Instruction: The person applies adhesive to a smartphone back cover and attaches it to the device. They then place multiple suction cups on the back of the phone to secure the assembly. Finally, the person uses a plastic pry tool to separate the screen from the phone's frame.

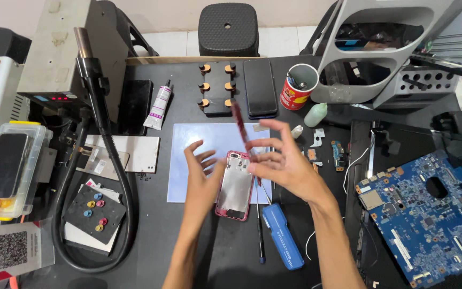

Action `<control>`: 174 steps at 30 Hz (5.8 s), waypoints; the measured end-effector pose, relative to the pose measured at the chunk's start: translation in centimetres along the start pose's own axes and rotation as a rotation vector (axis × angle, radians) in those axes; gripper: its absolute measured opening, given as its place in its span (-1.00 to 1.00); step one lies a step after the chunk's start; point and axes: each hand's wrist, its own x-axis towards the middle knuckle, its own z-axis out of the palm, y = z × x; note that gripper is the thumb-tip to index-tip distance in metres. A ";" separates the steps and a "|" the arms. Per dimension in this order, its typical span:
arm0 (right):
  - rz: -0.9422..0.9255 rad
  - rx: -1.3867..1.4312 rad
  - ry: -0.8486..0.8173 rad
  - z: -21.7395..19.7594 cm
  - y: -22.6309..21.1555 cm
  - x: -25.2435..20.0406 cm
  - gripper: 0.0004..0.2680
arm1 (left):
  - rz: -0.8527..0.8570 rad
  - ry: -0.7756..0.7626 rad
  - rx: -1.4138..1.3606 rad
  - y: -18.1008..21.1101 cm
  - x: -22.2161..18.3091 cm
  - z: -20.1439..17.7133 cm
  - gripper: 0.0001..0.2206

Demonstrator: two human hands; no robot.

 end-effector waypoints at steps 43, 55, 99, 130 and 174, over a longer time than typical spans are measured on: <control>-0.091 0.027 0.171 0.0 -0.7 -0.2 -0.38 | 0.004 0.237 0.971 -2.6 0.6 -0.9 0.05; -0.131 0.020 0.137 0.5 -0.9 -0.6 -0.42 | -0.151 0.051 0.796 -3.0 2.4 -3.7 -0.35; -0.263 -1.102 0.398 13.6 -0.9 -1.4 -0.50 | -0.134 -0.435 -0.402 0.2 2.2 -7.8 -0.40; -0.284 -1.079 0.381 14.1 -0.6 -1.6 -0.50 | -0.074 -0.438 -0.406 0.8 1.7 -7.7 -0.40; -0.808 -1.089 0.236 10.4 -0.4 -0.5 -0.66 | -0.346 -0.526 -0.898 0.2 4.7 -10.9 -0.72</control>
